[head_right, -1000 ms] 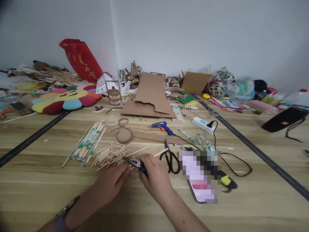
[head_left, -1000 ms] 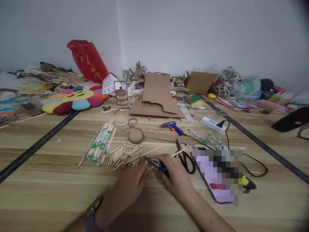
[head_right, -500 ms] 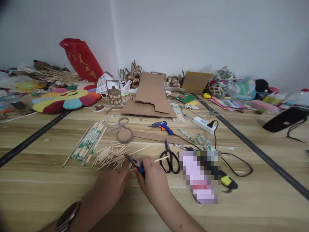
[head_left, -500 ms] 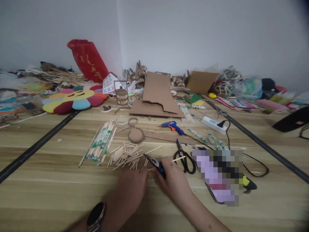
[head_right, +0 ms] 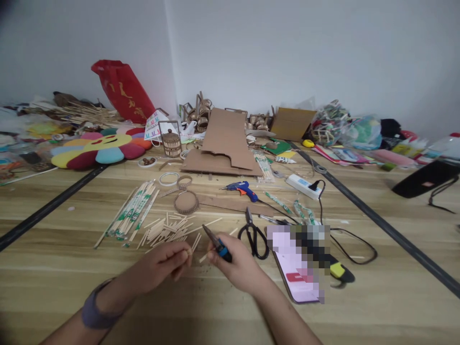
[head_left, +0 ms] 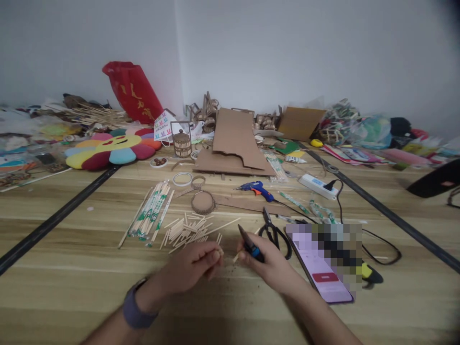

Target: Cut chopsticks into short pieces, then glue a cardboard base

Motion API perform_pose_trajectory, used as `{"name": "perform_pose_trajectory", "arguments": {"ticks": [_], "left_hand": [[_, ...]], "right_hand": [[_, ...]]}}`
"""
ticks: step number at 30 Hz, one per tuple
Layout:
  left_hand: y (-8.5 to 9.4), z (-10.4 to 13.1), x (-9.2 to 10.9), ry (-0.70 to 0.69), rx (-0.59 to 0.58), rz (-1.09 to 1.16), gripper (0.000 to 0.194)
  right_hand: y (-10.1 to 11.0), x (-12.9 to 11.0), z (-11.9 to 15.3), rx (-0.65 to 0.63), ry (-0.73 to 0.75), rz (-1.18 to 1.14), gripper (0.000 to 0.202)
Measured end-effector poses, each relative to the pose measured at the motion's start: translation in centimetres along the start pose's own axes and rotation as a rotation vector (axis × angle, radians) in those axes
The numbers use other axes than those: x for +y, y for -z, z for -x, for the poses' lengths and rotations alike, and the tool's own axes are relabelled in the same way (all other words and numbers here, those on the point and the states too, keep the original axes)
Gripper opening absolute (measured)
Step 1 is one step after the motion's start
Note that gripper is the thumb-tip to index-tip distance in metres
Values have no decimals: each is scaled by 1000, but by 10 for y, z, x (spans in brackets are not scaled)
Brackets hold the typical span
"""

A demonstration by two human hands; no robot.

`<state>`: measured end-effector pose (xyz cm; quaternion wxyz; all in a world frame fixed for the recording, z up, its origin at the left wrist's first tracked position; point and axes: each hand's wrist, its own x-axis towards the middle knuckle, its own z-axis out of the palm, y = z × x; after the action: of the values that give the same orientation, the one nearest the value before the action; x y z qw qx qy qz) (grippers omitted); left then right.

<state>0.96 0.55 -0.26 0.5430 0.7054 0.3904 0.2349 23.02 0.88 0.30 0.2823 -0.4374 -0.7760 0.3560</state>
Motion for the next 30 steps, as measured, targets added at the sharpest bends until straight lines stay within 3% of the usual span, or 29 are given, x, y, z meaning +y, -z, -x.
{"name": "perform_pose_trajectory", "arguments": {"ticks": [2, 5, 16, 22, 30], "left_hand": [[-1, -3, -3, 82, 89, 242, 44], [-8, -8, -9, 203, 151, 400, 47], [-21, -5, -22, 197, -29, 217, 41], [-26, -5, -23, 212, -62, 373, 42], [-24, -5, -14, 248, -136, 519, 48]], "right_hand": [[0, -4, 2, 4, 5, -19, 14], [-7, -6, 5, -13, 31, 17, 6], [-15, -3, 6, -211, -1, 136, 53], [-21, -2, 8, -141, 38, -14, 46], [-27, 1, 6, -84, 81, -20, 37]]}}
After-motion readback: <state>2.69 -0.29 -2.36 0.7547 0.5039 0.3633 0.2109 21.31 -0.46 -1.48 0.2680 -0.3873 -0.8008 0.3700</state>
